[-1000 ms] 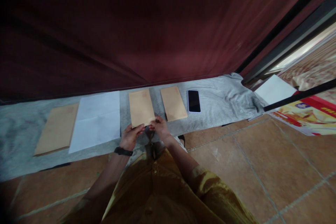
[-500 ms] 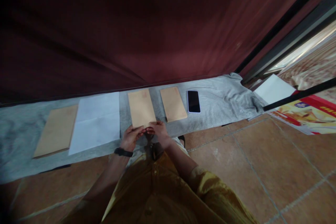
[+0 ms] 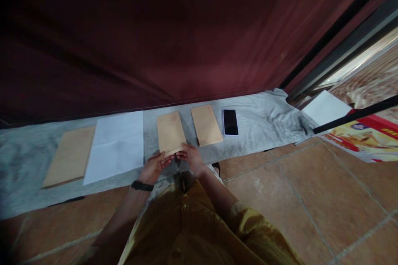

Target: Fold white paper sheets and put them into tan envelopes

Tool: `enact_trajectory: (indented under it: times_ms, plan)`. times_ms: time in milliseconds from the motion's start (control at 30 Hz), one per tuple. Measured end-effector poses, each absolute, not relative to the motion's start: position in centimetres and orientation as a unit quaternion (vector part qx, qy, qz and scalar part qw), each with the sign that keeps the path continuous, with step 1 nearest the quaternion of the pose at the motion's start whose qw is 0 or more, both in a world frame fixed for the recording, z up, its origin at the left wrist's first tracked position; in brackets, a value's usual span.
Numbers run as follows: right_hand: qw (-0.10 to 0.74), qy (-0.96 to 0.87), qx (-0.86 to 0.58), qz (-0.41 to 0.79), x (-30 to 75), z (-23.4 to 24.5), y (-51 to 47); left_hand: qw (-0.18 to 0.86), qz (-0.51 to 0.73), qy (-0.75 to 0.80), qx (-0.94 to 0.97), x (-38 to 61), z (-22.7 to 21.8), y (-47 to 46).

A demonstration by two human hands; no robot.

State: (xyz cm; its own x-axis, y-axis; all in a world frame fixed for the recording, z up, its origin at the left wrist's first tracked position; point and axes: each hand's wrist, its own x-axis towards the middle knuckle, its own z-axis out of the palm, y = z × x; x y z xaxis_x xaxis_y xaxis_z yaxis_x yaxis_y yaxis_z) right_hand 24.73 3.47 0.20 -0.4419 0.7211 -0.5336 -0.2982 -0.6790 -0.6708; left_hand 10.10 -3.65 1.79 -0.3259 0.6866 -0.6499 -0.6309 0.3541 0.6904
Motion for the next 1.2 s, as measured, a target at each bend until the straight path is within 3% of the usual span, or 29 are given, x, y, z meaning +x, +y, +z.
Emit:
enact_trajectory:
  times_ms: [167,400,500,600,733,933,1200]
  plan:
    - [0.358,-0.261,-0.401,0.802,23.8,1.1,2.7,0.570,0.593,0.569,0.025,10.7,2.1,-3.3]
    - [0.388,-0.394,-0.449,0.702,23.2,2.7,4.0,0.579,0.597,0.554,0.043,11.7,3.1,-3.1]
    - [0.376,-0.553,-0.472,0.575,23.9,4.2,4.8,0.555,0.598,0.576,0.051,11.8,4.1,-3.2]
    - [0.312,-0.728,-0.462,0.400,24.4,5.7,4.9,0.552,0.604,0.571,0.071,12.1,5.6,-2.9]
    - [0.238,-0.829,-0.430,0.268,24.2,6.0,3.9,0.573,0.625,0.525,0.072,12.6,7.3,-2.0]
    - [0.219,-0.860,-0.399,0.229,23.6,3.9,2.3,0.527,0.641,0.552,0.085,13.3,7.3,-1.4]
    - [0.257,-0.857,-0.362,0.262,24.2,3.3,2.9,0.576,0.608,0.540,0.080,12.2,6.2,-1.6]
